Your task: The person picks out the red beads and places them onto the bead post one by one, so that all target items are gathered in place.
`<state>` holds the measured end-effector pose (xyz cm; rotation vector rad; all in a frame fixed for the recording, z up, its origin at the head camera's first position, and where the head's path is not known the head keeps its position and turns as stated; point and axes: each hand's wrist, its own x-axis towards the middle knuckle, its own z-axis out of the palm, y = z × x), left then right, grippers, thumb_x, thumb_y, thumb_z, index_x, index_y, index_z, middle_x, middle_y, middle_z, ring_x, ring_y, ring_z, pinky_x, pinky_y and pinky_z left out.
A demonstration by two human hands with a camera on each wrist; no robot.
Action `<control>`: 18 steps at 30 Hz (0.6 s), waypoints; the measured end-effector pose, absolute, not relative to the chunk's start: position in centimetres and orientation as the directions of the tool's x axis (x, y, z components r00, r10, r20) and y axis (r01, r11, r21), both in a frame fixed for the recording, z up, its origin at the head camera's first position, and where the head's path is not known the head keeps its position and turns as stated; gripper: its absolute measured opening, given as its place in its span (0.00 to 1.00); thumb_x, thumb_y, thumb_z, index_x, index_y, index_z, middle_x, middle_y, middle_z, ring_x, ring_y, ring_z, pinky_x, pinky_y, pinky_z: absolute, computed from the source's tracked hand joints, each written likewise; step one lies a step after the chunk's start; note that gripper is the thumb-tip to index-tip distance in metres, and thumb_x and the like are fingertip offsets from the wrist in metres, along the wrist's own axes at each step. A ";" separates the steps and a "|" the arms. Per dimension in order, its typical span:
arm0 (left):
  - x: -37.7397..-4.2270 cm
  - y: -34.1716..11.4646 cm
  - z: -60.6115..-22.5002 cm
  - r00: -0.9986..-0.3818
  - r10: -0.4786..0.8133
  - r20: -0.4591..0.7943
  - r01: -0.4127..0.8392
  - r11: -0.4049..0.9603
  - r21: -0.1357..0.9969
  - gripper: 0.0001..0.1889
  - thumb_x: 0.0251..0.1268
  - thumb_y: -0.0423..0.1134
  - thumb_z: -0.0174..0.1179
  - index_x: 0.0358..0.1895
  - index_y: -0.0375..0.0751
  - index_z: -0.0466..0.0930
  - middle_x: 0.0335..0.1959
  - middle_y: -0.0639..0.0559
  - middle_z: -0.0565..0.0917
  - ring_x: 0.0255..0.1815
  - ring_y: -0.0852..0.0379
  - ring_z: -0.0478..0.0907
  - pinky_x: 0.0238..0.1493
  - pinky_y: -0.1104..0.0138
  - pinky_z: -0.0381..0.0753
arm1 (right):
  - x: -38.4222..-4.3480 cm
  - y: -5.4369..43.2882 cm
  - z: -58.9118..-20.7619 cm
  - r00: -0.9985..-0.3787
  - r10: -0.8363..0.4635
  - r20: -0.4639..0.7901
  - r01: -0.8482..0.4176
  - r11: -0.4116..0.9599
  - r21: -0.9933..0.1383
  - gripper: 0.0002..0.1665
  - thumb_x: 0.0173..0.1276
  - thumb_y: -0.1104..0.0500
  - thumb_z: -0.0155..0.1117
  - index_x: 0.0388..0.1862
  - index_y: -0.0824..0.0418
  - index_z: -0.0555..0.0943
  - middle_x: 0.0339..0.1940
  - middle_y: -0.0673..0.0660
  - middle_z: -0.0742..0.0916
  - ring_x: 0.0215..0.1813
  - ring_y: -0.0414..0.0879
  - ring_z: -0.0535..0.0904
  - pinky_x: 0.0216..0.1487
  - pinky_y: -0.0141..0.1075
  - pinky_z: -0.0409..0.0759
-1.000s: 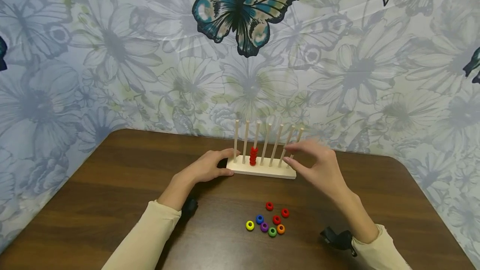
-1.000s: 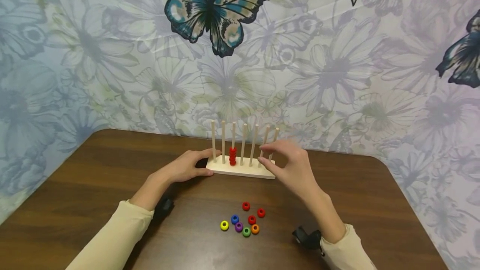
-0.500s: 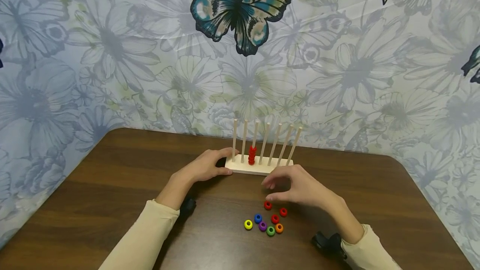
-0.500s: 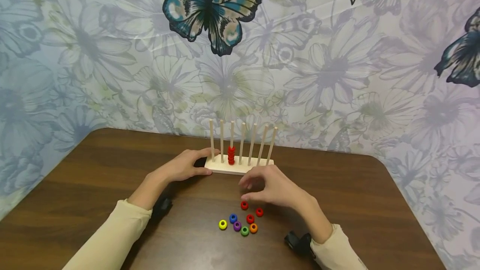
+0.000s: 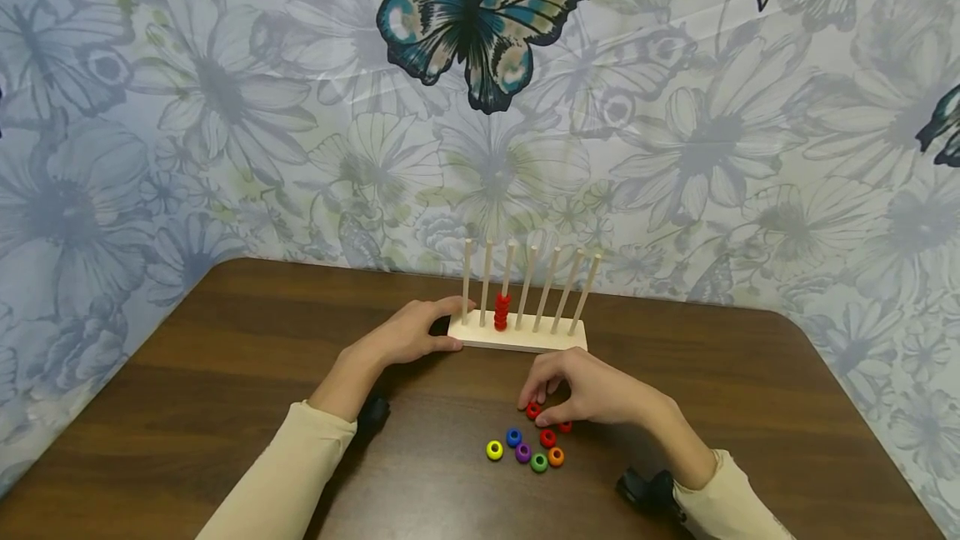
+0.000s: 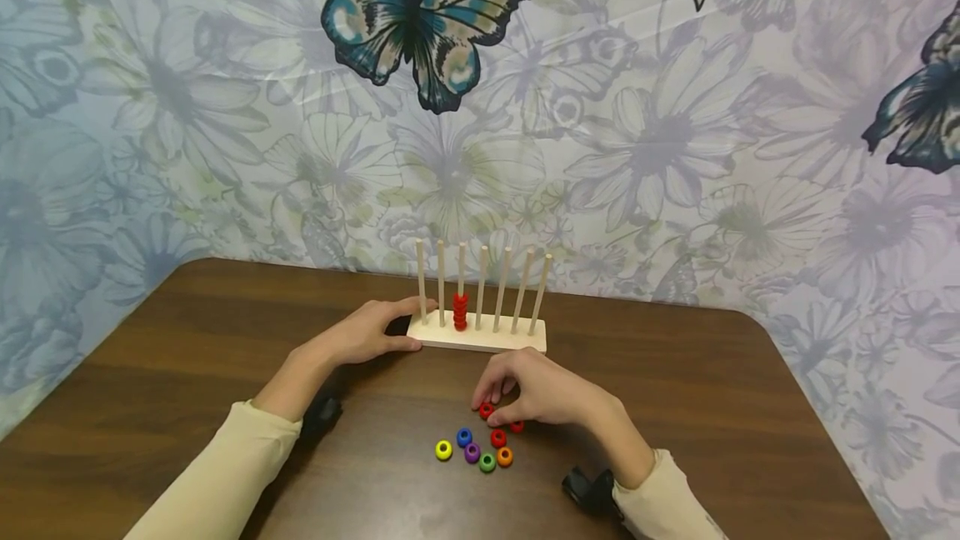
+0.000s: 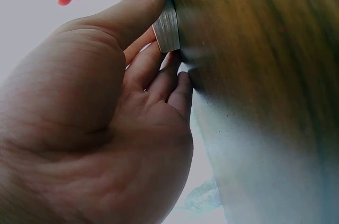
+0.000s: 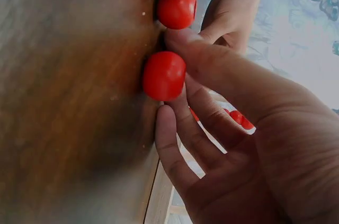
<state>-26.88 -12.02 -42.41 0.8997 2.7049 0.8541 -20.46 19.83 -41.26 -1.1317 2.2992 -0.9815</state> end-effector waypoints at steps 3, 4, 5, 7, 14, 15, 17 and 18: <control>-26.9 -12.0 -42.5 -0.805 0.593 0.022 0.499 0.656 0.566 0.33 0.71 0.44 0.70 0.77 0.51 0.72 0.74 0.43 0.78 0.74 0.40 0.74 0.72 0.43 0.74 | -20.4 19.8 -41.2 -0.604 -0.795 -0.057 -0.525 0.450 -0.722 0.11 0.67 0.57 0.79 0.46 0.46 0.91 0.42 0.43 0.88 0.43 0.42 0.84 0.48 0.36 0.85; -26.9 -12.0 -42.5 -0.806 0.591 0.020 0.497 0.659 0.565 0.33 0.71 0.44 0.70 0.77 0.51 0.72 0.74 0.43 0.77 0.75 0.40 0.74 0.73 0.43 0.74 | -20.4 19.8 -41.1 -0.606 -0.793 -0.058 -0.527 0.456 -0.717 0.10 0.67 0.57 0.79 0.46 0.45 0.91 0.42 0.43 0.88 0.43 0.42 0.84 0.48 0.36 0.85; -26.9 -12.0 -42.5 -0.807 0.590 0.018 0.496 0.661 0.563 0.33 0.71 0.44 0.70 0.77 0.50 0.72 0.74 0.43 0.77 0.75 0.40 0.74 0.73 0.43 0.74 | -20.4 19.8 -41.1 -0.609 -0.791 -0.055 -0.531 0.459 -0.712 0.10 0.67 0.57 0.79 0.46 0.45 0.91 0.42 0.42 0.88 0.43 0.41 0.84 0.48 0.36 0.86; -26.9 -11.9 -42.4 -0.806 0.592 0.016 0.497 0.663 0.560 0.33 0.71 0.44 0.70 0.78 0.50 0.71 0.75 0.43 0.77 0.75 0.39 0.74 0.73 0.43 0.73 | -20.4 19.7 -41.0 -0.619 -0.785 -0.038 -0.538 0.459 -0.707 0.09 0.68 0.57 0.78 0.46 0.46 0.91 0.42 0.42 0.89 0.43 0.41 0.85 0.48 0.37 0.86; -26.9 -11.9 -42.5 -0.806 0.591 0.012 0.496 0.665 0.558 0.34 0.71 0.44 0.70 0.78 0.50 0.71 0.74 0.43 0.77 0.75 0.39 0.74 0.72 0.43 0.74 | -20.5 19.9 -40.6 -0.676 -0.731 0.091 -0.548 0.416 -0.726 0.09 0.68 0.60 0.78 0.46 0.52 0.90 0.43 0.45 0.89 0.41 0.40 0.86 0.45 0.38 0.88; -26.9 -11.9 -42.5 -0.806 0.592 0.012 0.496 0.664 0.559 0.34 0.71 0.44 0.70 0.78 0.50 0.71 0.75 0.43 0.77 0.75 0.39 0.74 0.72 0.43 0.74 | -20.5 20.0 -40.5 -0.681 -0.723 0.116 -0.555 0.407 -0.725 0.10 0.68 0.61 0.77 0.47 0.53 0.90 0.43 0.46 0.89 0.41 0.40 0.87 0.45 0.38 0.89; -26.9 -12.0 -42.5 -0.806 0.592 0.011 0.494 0.662 0.563 0.33 0.72 0.44 0.70 0.78 0.50 0.71 0.75 0.43 0.77 0.75 0.39 0.74 0.72 0.43 0.74 | -20.6 20.0 -40.2 -0.692 -0.705 0.156 -0.569 0.399 -0.719 0.11 0.68 0.63 0.77 0.48 0.54 0.90 0.44 0.47 0.89 0.40 0.40 0.87 0.44 0.38 0.89; -26.9 -12.0 -42.5 -0.805 0.593 0.010 0.493 0.660 0.566 0.33 0.72 0.44 0.70 0.78 0.50 0.71 0.75 0.43 0.76 0.75 0.39 0.73 0.72 0.43 0.74 | -20.6 20.0 -40.0 -0.697 -0.696 0.175 -0.577 0.399 -0.713 0.11 0.68 0.64 0.77 0.48 0.54 0.90 0.45 0.47 0.89 0.41 0.40 0.86 0.45 0.39 0.90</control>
